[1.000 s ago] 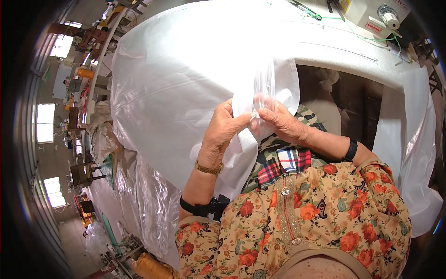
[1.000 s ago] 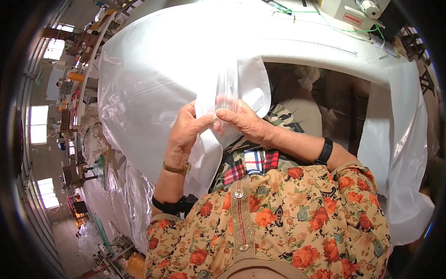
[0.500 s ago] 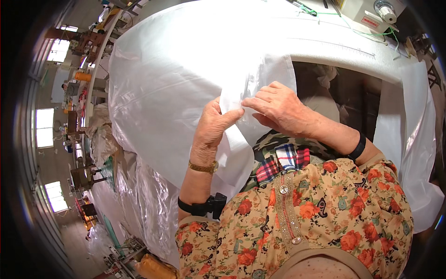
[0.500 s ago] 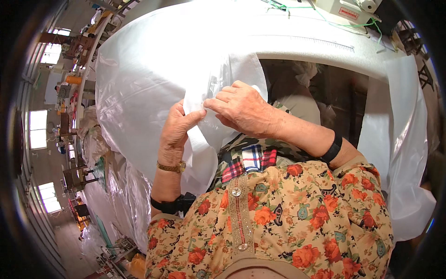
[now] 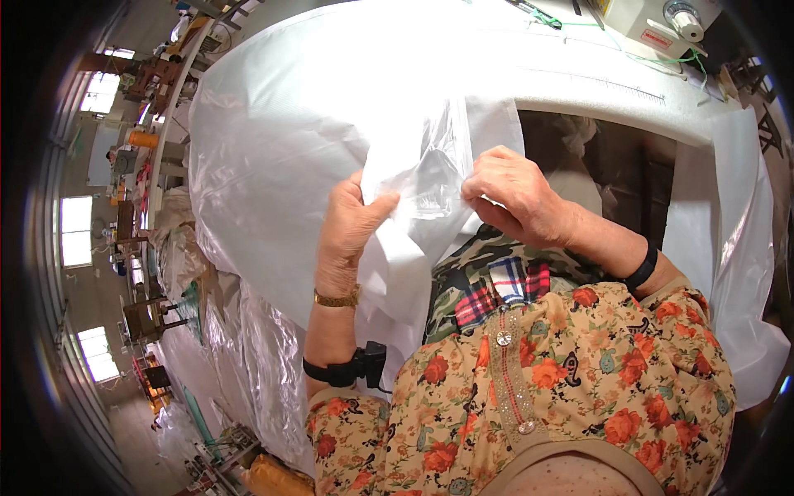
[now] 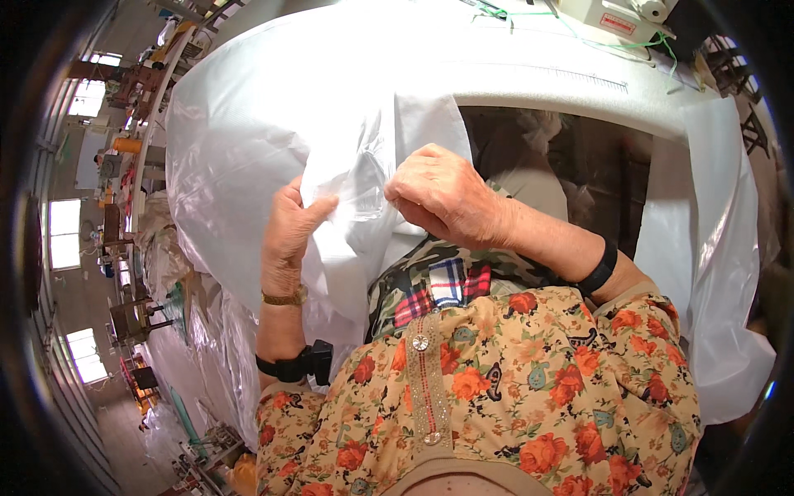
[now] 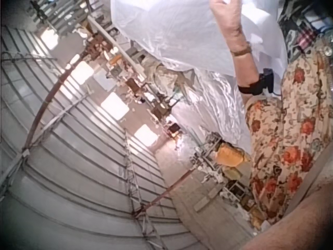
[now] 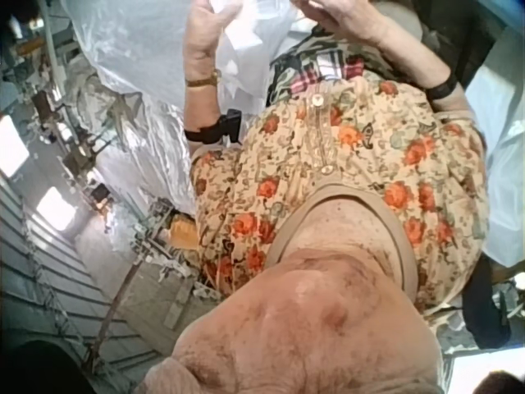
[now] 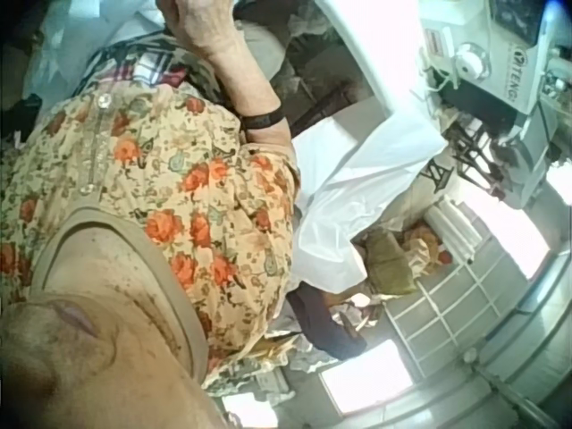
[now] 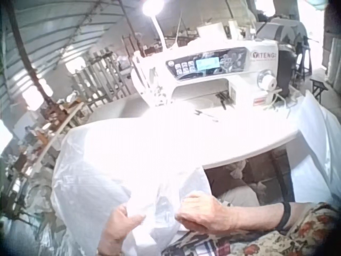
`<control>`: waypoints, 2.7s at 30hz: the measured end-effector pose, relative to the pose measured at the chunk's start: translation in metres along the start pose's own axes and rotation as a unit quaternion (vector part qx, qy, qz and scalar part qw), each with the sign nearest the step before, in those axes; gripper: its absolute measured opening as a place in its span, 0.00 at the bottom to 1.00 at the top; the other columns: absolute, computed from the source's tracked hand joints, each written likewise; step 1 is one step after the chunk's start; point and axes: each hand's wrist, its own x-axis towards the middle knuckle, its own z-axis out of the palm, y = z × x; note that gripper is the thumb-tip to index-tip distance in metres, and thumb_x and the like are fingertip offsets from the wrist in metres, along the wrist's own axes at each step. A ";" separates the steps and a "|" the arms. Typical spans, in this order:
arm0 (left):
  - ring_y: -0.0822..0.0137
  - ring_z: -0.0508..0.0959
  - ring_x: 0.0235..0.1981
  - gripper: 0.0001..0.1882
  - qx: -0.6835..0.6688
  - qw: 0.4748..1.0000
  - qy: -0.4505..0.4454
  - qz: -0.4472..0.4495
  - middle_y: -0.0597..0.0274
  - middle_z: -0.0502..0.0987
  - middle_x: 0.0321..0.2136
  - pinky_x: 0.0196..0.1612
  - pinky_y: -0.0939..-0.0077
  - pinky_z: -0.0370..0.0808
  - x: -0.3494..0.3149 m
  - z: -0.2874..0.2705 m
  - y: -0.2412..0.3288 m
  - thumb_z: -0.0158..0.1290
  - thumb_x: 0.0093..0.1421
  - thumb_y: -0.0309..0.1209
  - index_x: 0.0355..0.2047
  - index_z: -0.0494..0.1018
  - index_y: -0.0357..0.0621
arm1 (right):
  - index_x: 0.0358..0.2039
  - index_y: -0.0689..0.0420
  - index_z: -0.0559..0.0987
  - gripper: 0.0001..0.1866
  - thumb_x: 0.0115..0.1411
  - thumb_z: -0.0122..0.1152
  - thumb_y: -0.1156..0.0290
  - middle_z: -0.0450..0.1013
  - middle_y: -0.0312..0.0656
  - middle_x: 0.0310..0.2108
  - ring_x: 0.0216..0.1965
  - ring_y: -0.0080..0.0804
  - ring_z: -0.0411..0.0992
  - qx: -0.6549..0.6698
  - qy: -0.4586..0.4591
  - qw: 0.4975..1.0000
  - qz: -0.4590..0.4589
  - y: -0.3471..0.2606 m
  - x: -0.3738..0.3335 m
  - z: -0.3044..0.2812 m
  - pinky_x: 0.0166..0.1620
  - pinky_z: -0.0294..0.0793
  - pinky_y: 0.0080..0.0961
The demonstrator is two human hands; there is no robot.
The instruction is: Sewing a large piece of white plastic or fabric material using an industrial sewing machine.
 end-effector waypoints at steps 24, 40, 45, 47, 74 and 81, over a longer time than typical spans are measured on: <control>0.82 0.68 0.26 0.05 0.012 0.994 -0.054 0.093 0.73 0.75 0.28 0.29 0.85 0.66 0.001 0.045 0.009 0.51 0.66 0.24 0.38 0.74 0.35 | 0.34 0.58 0.74 0.08 0.54 0.59 0.71 0.70 0.37 0.30 0.33 0.33 0.72 -0.151 -0.159 0.972 -0.081 -0.019 0.059 -0.023 0.39 0.69 0.30; 0.74 0.78 0.36 0.09 -0.309 0.951 -0.011 -0.006 0.61 0.77 0.36 0.42 0.81 0.77 0.003 0.046 0.021 0.48 0.67 0.24 0.45 0.72 0.35 | 0.37 0.55 0.76 0.09 0.57 0.58 0.67 0.69 0.35 0.36 0.44 0.27 0.70 -0.200 -0.195 0.943 -0.182 -0.016 0.062 -0.014 0.41 0.68 0.25; 0.83 0.68 0.24 0.06 0.022 0.996 0.032 0.086 0.74 0.69 0.22 0.24 0.85 0.64 0.011 0.040 0.036 0.52 0.67 0.27 0.33 0.72 0.38 | 0.37 0.58 0.75 0.09 0.55 0.59 0.73 0.71 0.40 0.41 0.42 0.34 0.71 -0.002 0.097 0.987 -0.125 0.007 0.044 -0.003 0.44 0.71 0.29; 0.84 0.67 0.24 0.08 0.160 0.975 0.071 0.139 0.74 0.69 0.21 0.23 0.85 0.62 0.010 0.044 0.051 0.53 0.66 0.26 0.30 0.73 0.35 | 0.37 0.59 0.75 0.10 0.53 0.59 0.74 0.72 0.43 0.38 0.37 0.39 0.72 0.036 0.240 0.969 0.052 0.014 0.035 0.029 0.41 0.73 0.32; 0.86 0.65 0.27 0.06 -0.058 0.995 0.034 0.079 0.77 0.71 0.26 0.31 0.90 0.63 0.009 0.056 0.037 0.51 0.68 0.27 0.33 0.72 0.40 | 0.30 0.66 0.72 0.17 0.69 0.50 0.65 0.72 0.53 0.22 0.24 0.47 0.74 0.172 -0.013 0.943 0.284 -0.006 -0.020 -0.006 0.30 0.72 0.35; 0.86 0.65 0.25 0.06 0.004 0.995 0.018 0.094 0.76 0.71 0.25 0.27 0.88 0.64 0.011 0.061 0.040 0.52 0.67 0.26 0.32 0.74 0.37 | 0.27 0.61 0.71 0.14 0.67 0.53 0.65 0.71 0.49 0.20 0.23 0.47 0.73 0.098 -0.052 0.974 0.195 -0.028 0.015 -0.003 0.30 0.71 0.40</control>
